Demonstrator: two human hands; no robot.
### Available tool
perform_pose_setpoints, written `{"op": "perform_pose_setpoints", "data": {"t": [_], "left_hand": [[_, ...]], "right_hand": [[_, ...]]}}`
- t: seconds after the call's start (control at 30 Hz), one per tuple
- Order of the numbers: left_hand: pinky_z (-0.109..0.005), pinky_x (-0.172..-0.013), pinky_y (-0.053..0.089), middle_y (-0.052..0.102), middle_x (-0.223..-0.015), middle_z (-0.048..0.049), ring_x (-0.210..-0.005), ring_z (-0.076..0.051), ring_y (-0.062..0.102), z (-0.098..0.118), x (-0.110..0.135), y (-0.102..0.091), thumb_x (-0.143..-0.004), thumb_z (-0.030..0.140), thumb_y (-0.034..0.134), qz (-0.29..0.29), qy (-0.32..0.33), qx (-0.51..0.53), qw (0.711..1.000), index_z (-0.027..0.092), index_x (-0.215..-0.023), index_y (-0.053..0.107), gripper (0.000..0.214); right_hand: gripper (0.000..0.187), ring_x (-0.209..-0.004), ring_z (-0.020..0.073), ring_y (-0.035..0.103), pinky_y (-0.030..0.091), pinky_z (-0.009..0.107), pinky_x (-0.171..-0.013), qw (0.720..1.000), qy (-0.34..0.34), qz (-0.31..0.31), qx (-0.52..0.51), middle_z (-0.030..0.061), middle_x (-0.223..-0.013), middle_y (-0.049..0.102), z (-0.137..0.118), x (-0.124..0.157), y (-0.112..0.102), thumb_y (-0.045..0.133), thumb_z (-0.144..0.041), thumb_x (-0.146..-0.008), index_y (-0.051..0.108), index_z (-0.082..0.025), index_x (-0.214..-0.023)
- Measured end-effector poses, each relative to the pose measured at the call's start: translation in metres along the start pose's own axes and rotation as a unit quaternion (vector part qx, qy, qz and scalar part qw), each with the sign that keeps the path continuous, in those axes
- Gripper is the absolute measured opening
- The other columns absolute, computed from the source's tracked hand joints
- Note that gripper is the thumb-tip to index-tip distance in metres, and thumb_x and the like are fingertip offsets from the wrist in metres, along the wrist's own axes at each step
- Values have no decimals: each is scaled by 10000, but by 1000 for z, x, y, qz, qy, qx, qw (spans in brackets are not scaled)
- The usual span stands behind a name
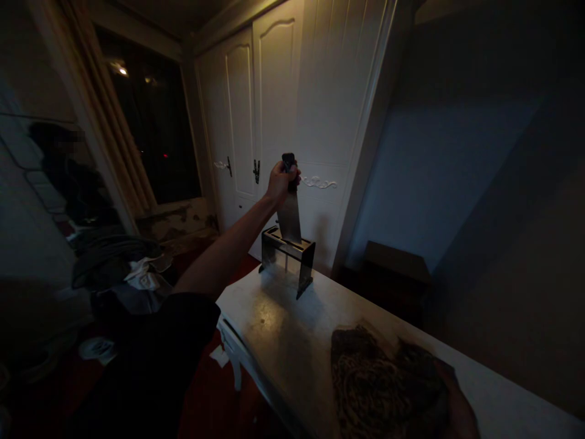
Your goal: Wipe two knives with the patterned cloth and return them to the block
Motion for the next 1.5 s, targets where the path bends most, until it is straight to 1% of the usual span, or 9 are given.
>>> {"op": "perform_pose_setpoints", "data": {"t": [0.23,0.37,0.53,0.67,0.93,1.13,1.27,1.37,1.5], "left_hand": [[-219,-558,420,551,-674,30,-549,-72,517,-13,-6,8,-825,121,574,-20,-4,3,1000,169,-912,518,114],[-221,-548,416,547,-671,33,-550,-75,520,-18,-5,10,-838,94,538,-25,-8,6,1000,162,-911,516,102],[-213,-569,431,557,-684,29,-566,-72,531,-26,-5,11,-842,108,537,-31,-17,-3,999,160,-929,517,103],[-212,-576,443,563,-682,23,-564,-73,526,-33,-6,10,-846,117,536,-26,-32,-8,999,161,-939,517,105],[-218,-559,423,556,-695,21,-551,-72,531,-36,-8,14,-836,112,579,-32,-42,11,999,165,-901,517,104],[-224,-556,415,555,-674,20,-546,-77,525,-32,-1,25,-857,74,529,-62,-46,7,997,152,-899,523,89],[-229,-553,414,553,-663,21,-536,-78,516,-33,1,30,-868,65,503,-73,-55,2,996,139,-910,519,86],[-226,-556,414,558,-676,21,-537,-74,518,-33,1,31,-872,76,509,-75,-53,-1,996,136,-924,520,81],[-215,-567,417,563,-684,22,-543,-69,526,-35,0,31,-870,101,539,-66,-58,-12,996,146,-924,516,74]], "right_hand": [[418,-795,239,654,535,375,-753,1000,22,-9,-7,0,-805,700,4,-3,0,760,-458,-612,666,-201,-929],[453,-758,224,653,533,362,-722,999,38,-13,-12,-3,-836,705,8,-1,1,768,-464,-606,655,-208,-963],[388,-802,217,656,539,347,-760,1000,-15,-20,-12,-22,-793,687,2,-8,-1,764,-430,-625,656,-209,-925],[385,-873,248,661,547,379,-794,1000,-13,-26,-2,-6,-825,700,0,-5,2,761,-438,-612,662,-199,-897],[435,-815,229,669,550,378,-769,1000,11,-5,-8,-24,-832,699,2,-2,2,775,-433,-592,642,-210,-941],[426,-867,264,678,554,406,-790,1000,20,-12,9,16,-871,715,5,-6,0,758,-446,-609,664,-189,-935],[448,-842,230,677,548,373,-809,1000,15,7,-17,-38,-831,702,-1,1,3,798,-416,-548,636,-227,-920],[479,-835,217,678,541,351,-819,998,49,11,-42,-53,-812,696,0,9,8,821,-384,-505,626,-233,-915],[505,-829,237,679,545,377,-805,995,88,14,-48,-31,-827,709,3,15,11,826,-383,-499,633,-221,-937]]}}
Point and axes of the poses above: each hand's wrist, its own x-axis away from the middle knuckle, its own y-axis out of the palm, z = x × y, the point moved 10 cm from there along -x, towards the middle knuckle
